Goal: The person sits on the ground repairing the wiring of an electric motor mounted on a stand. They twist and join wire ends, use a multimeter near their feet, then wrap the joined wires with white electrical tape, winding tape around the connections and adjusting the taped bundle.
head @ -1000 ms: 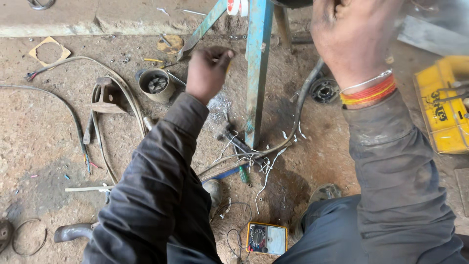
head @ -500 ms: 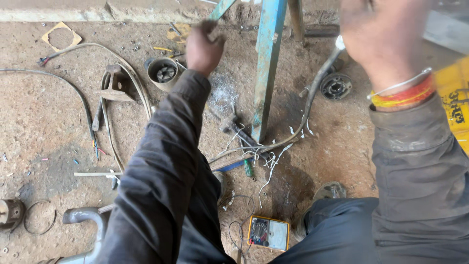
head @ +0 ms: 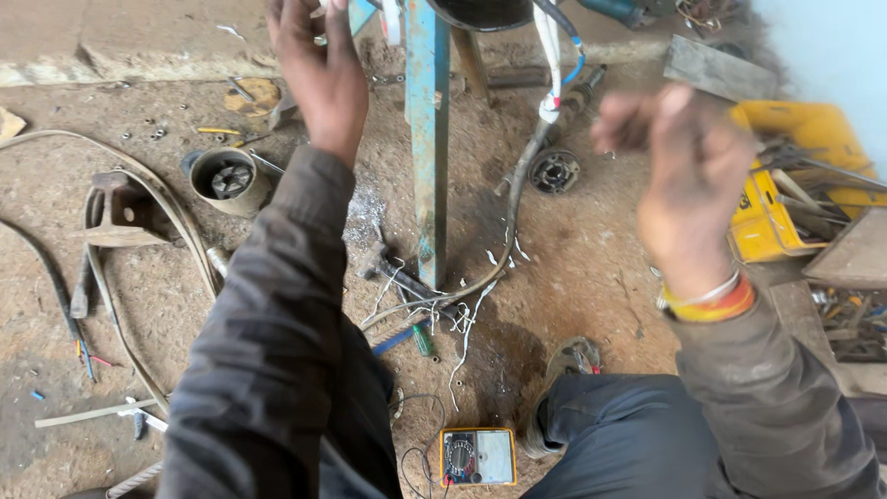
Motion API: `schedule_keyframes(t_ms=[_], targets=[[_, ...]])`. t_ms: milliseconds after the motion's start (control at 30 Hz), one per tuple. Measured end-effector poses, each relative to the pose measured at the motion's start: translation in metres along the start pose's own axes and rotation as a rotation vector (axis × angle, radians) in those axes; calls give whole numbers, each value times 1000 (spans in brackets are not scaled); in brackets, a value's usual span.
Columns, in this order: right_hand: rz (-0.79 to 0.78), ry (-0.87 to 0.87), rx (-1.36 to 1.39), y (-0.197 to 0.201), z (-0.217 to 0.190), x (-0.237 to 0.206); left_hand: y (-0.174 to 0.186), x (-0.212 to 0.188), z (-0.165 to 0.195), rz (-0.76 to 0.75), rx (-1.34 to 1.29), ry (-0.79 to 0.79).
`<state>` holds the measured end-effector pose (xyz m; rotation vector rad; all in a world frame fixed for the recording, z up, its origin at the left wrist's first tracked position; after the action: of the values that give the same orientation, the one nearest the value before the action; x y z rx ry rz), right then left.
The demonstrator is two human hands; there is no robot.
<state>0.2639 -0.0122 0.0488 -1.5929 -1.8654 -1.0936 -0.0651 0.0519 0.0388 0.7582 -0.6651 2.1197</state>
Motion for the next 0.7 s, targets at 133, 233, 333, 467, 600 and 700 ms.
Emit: schedule_keyframes(t_ms=[133, 233, 333, 467, 600, 700], targets=[[-116, -242, 42, -32, 0, -38, -15, -58, 36, -543, -56, -52], [-121, -245, 304, -49, -8, -49, -23, -117, 78, -818, 90, -343], [-210, -194, 209, -53, -15, -55, -28, -143, 98, -912, -20, -279], [-238, 20, 160, -40, -32, -48, -29, -159, 119, -828, -65, -275], [-183, -34, 286, -23, -37, -52, -32, -171, 116, -818, -39, -278], [-201, -23, 137, -20, -38, -57, -36, -175, 111, -809, -3, -289]])
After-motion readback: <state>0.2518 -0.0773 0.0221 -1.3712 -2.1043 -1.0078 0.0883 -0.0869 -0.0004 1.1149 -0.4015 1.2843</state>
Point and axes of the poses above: each hand's wrist, its own x-axis towards the middle knuckle, its own y-axis out of the back of the hand, z = x × y, the point moved 9 cm from there along x, towards the middle knuckle, and after that the axes turned 7 degrees about y, right-handed, at the moved point
